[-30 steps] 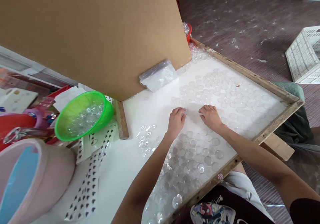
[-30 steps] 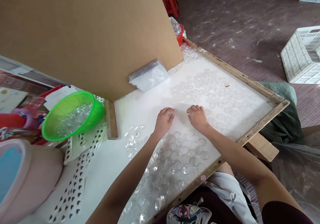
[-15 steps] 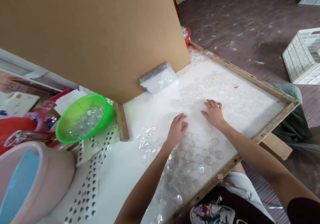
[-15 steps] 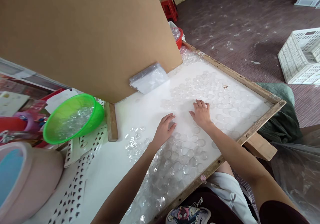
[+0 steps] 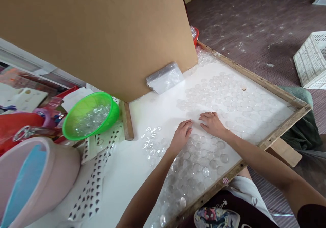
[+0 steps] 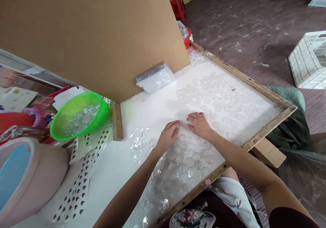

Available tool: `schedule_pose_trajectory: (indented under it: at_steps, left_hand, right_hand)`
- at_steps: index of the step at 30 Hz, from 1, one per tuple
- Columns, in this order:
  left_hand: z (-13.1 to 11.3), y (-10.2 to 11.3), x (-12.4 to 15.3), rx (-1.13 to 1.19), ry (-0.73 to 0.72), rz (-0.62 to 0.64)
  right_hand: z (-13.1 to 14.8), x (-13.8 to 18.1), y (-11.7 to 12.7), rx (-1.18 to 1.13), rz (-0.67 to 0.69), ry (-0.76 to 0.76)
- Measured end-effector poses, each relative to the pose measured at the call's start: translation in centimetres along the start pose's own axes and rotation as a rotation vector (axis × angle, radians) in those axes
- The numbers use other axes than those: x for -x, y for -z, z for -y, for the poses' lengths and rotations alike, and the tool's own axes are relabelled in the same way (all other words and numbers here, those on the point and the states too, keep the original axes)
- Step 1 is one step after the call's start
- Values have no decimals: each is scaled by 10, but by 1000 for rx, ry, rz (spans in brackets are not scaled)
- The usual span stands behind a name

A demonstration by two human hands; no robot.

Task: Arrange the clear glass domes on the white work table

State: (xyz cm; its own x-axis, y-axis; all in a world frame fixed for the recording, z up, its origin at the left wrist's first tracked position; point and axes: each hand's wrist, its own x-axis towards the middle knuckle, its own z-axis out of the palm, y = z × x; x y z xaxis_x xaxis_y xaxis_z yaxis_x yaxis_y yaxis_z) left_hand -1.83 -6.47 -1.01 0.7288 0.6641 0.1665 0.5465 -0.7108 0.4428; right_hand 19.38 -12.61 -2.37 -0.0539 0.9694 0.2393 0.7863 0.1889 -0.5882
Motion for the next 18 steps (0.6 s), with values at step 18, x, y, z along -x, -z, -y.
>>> schedule_pose_trajectory:
  at_steps: [18]
  left_hand:
    - [-7, 0, -3, 355, 241, -149]
  right_hand:
    - [-9, -3, 6, -19, -38, -87]
